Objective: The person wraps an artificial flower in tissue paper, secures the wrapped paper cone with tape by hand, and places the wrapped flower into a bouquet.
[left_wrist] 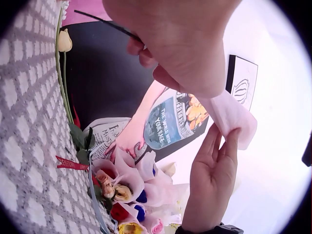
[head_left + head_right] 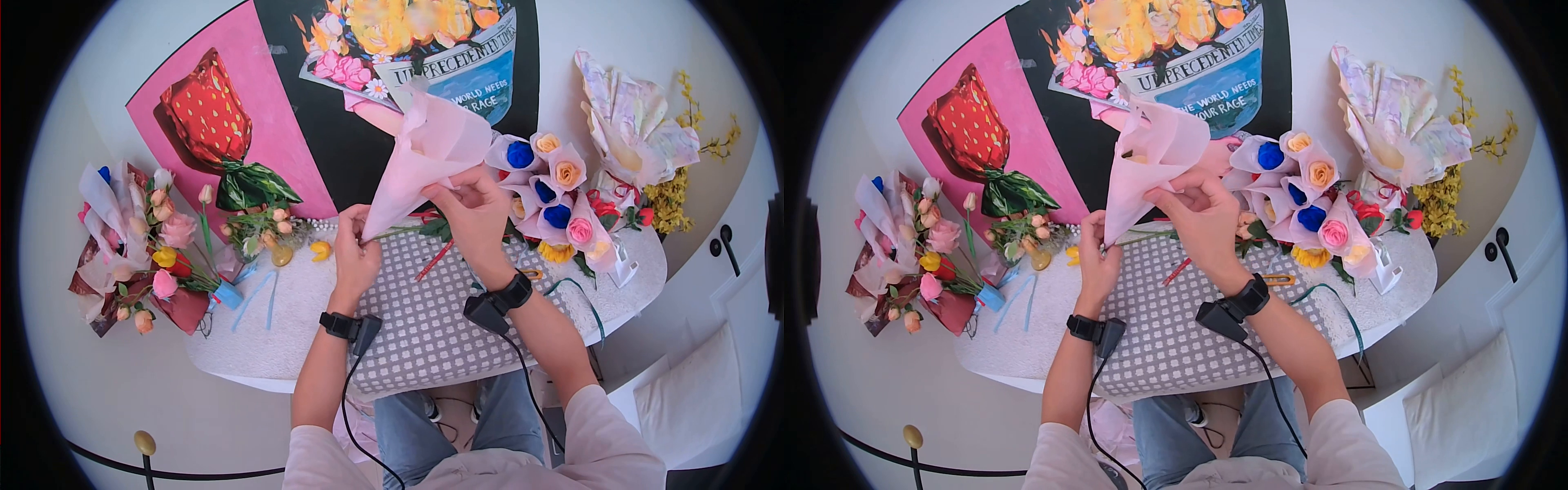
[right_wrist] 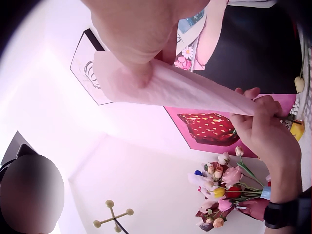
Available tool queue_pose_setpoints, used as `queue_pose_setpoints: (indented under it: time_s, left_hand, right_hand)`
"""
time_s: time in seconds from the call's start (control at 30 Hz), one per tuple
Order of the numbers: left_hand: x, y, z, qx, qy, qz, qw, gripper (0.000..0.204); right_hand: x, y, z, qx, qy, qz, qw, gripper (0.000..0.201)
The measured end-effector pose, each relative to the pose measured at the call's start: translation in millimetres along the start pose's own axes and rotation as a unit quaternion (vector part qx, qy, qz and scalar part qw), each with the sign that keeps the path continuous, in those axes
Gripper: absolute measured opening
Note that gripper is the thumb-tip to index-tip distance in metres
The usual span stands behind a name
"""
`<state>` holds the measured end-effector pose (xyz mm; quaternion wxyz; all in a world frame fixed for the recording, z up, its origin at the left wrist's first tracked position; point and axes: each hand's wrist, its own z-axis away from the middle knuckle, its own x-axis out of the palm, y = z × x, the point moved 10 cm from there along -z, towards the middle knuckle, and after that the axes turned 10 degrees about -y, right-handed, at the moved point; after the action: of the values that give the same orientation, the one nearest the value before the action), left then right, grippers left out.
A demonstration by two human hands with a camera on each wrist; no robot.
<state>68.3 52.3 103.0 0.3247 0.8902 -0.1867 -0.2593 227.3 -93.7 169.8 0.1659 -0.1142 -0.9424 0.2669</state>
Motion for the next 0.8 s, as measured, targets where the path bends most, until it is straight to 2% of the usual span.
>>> queue_pose_setpoints:
  time_s: [0.03,0.1,0.23,0.3,0.4,0.53,0.73,0.8]
  left_hand:
    - [1,3,0,-0.001,0.0,0.001,1.0,0.045]
    - [0,20,2,0.047,0.021,-0.003,0.999,0.051]
    - [-4,30,5,0.065,0.043,0.003,0.997,0.058]
    - [-5,39,6,0.078,0.019,-0.118,0.99,0.065]
    - [-9,33,6,0.081,0.043,-0.141,0.986,0.068]
    - [-7,26,5,0.047,0.034,-0.098,0.993,0.065]
    - [-6,27,3,0.026,0.025,-0.121,0.992,0.055]
    - [-8,31,4,0.038,0.045,-0.145,0.988,0.056]
  right_hand:
    - [2,2,0,0.001,0.0,0.001,1.0,0.022]
    - [2,4,2,-0.016,0.016,-0.021,1.0,0.022]
    - [7,2,5,-0.007,0.006,-0.032,0.999,0.023]
    - [6,6,7,0.044,0.013,-0.028,0.999,0.023]
    - [5,3,5,0.02,0.014,-0.016,1.0,0.023]
    - [-1,9,5,0.035,0.024,-0.008,0.999,0.022]
    - [-4,14,5,0.036,0.021,0.0,0.999,0.022]
    - [-5,16,6,0.036,0.029,0.003,0.999,0.022]
